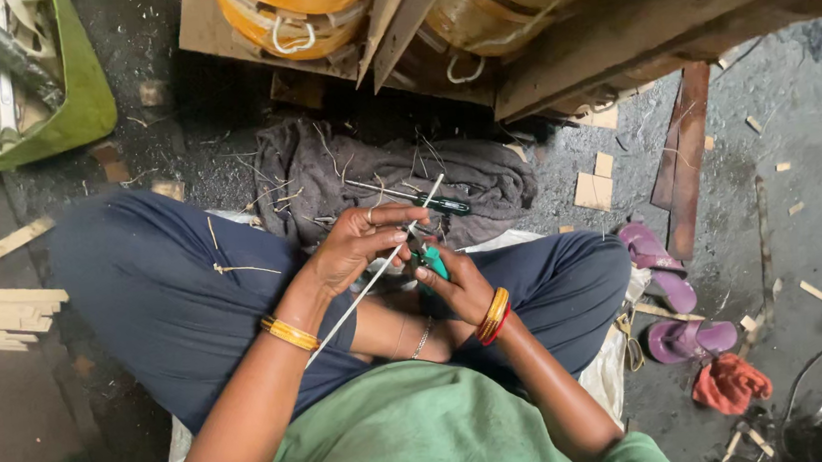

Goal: The person sits on the floor and uses pliers and a screwdriver to manipulate wires and fasteners on a large electrical transformer. They repeatedly cut, bend, and secure wires to the transformer's coil structure.

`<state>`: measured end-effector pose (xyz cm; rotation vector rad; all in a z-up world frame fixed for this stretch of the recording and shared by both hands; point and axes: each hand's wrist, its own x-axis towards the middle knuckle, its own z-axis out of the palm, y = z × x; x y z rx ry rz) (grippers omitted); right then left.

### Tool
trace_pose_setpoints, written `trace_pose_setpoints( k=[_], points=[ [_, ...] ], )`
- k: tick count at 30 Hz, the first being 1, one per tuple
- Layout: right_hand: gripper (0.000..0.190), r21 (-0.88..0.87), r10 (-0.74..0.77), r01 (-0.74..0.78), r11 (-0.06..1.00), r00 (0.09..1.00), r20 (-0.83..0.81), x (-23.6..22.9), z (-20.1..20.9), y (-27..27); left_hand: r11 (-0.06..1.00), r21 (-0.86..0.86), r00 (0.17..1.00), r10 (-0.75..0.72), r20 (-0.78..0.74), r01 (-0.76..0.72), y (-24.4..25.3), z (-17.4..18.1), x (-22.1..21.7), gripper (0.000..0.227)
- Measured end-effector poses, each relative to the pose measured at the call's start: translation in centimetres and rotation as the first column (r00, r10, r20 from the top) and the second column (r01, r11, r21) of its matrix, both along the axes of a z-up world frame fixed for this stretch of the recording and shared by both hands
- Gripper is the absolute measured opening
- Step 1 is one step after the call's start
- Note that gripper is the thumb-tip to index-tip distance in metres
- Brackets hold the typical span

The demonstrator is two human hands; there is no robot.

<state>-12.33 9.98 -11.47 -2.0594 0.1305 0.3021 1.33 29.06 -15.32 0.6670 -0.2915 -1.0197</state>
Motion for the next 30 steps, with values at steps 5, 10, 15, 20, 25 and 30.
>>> trace_pose_setpoints(
  k=[5, 10, 15, 20, 25, 30],
  points=[
    [0.026, 0.452, -0.067, 0.157, 0.878, 0.976, -0.208, -0.4, -1.8, -0.3, 0.998, -0.069, 1.000, -0.010, -0.019, 0.009, -0.3, -0.7, 0.2, 0.038],
    [0.019, 0.340, -0.155, 0.203, 0.918, 0.974, -0.164, -0.7, -2.6, 0.1, 0.984, -0.176, 0.998, -0.050, -0.046, 0.041, -0.6, -1.4, 0.2, 0.039],
    [0.023, 0.020, -0.042, 0.043, 0.999, 0.997, -0.072, 0.6, -0.5, 0.3, 0.990, -0.106, 0.991, 0.076, -0.114, -0.088, -0.2, -1.1, 1.4, 0.039],
    [0.032, -0.214, 0.114, -0.155, 0.964, 0.974, -0.193, 0.1, 0.4, 2.5, 0.983, -0.138, 0.987, 0.108, -0.116, -0.123, 0.1, -0.9, 1.6, 0.038],
    [0.040, -0.291, 0.340, -0.277, 0.916, 0.920, 0.194, 0.4, -0.2, 3.6, 0.984, -0.137, 0.989, 0.100, -0.110, -0.115, 0.0, -0.6, 1.7, 0.038],
    [0.037, -0.155, 0.243, -0.249, 0.956, 0.968, -0.062, 0.5, -0.2, 3.5, 0.986, -0.133, 0.988, 0.083, -0.131, -0.101, 0.3, -0.2, 1.5, 0.038]
  ],
)
